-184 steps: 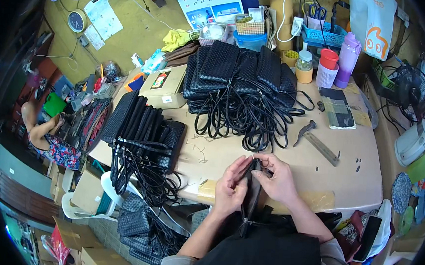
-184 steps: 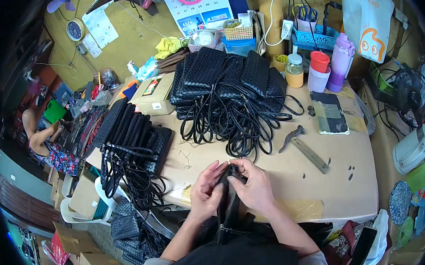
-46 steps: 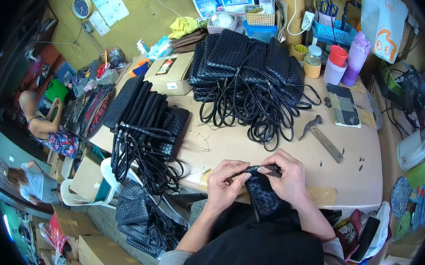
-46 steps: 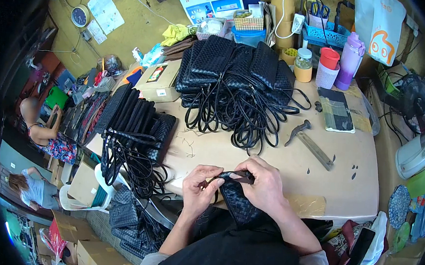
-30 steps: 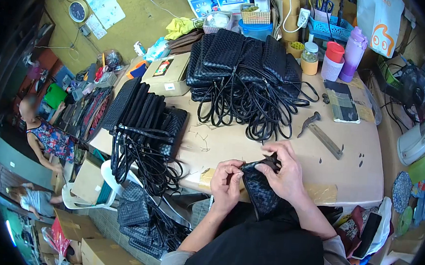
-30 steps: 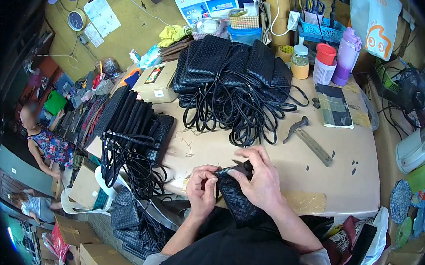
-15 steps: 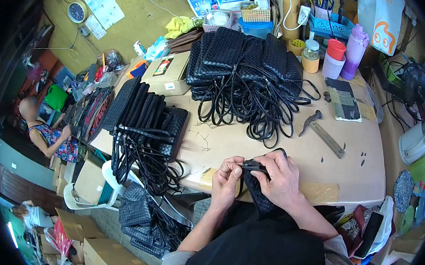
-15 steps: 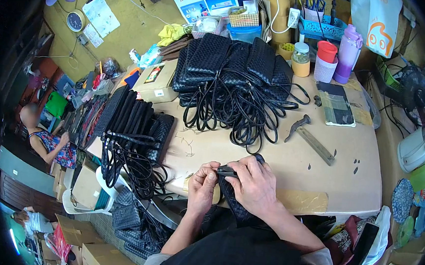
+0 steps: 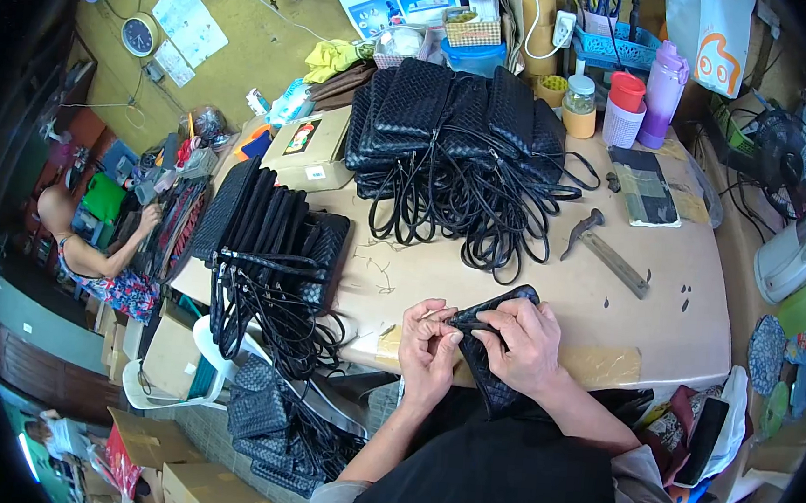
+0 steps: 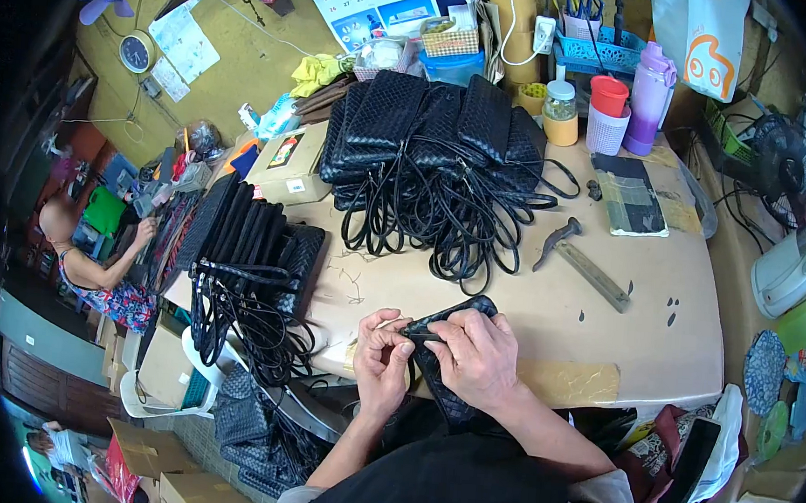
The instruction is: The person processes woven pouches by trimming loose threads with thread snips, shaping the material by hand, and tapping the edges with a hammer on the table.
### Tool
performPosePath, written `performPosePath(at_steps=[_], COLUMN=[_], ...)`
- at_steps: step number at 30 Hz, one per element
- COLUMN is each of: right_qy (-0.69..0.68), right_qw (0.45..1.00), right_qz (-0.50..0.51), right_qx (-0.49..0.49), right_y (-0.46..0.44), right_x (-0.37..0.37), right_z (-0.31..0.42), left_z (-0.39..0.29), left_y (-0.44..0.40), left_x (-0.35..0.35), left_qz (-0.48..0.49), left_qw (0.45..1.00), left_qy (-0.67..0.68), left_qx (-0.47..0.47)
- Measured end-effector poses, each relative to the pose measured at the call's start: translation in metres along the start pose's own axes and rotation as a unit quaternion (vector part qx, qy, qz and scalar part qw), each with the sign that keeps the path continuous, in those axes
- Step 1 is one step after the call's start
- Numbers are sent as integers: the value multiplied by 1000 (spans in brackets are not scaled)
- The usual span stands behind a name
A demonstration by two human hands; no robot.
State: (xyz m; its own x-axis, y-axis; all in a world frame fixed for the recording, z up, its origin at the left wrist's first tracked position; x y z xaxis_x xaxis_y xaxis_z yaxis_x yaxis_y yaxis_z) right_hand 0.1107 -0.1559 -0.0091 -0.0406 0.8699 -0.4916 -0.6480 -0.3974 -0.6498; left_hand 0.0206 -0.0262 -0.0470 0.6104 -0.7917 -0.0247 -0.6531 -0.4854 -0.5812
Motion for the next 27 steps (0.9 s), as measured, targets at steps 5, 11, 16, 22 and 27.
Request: performPosePath(at_steps=[5,11,16,22,27], right_qy=[-102,-20,-132,-367,-542], right_qw=[987,964,957,859,766], right_qz=[36,235,183,211,219], right_qx=[119,121,185,286,267], right_y=[3,-13,-15,-35,-31], right_x=[5,-18,-7,-28,-16], right_z=[-11,11,0,-6,-16], left_z=[-3,-9,-39,-59,-81], left_y=[4,7,-2,-13,-6], left_x=[0,0,4,-13,4], left_qz=[18,-41,41,123,309], left_qw=[1000,968,992,961,934], left_qy=[-3,209,-75,-236,-154], left_qx=[3,-136,97,71,92])
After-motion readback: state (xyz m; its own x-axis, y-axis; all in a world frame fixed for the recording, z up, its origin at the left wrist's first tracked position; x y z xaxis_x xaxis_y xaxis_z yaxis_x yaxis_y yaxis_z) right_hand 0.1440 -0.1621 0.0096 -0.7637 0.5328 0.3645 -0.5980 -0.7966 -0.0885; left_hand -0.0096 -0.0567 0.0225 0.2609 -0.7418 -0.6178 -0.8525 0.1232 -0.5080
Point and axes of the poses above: each hand's wrist, its own y-axis away from the middle knuckle, its own x-axis out of the palm, z = x × y, the point moved 2 cm from there along -y, towards the middle knuckle, and after that the axes turned 13 degrees about x, right-handed, at the moved point
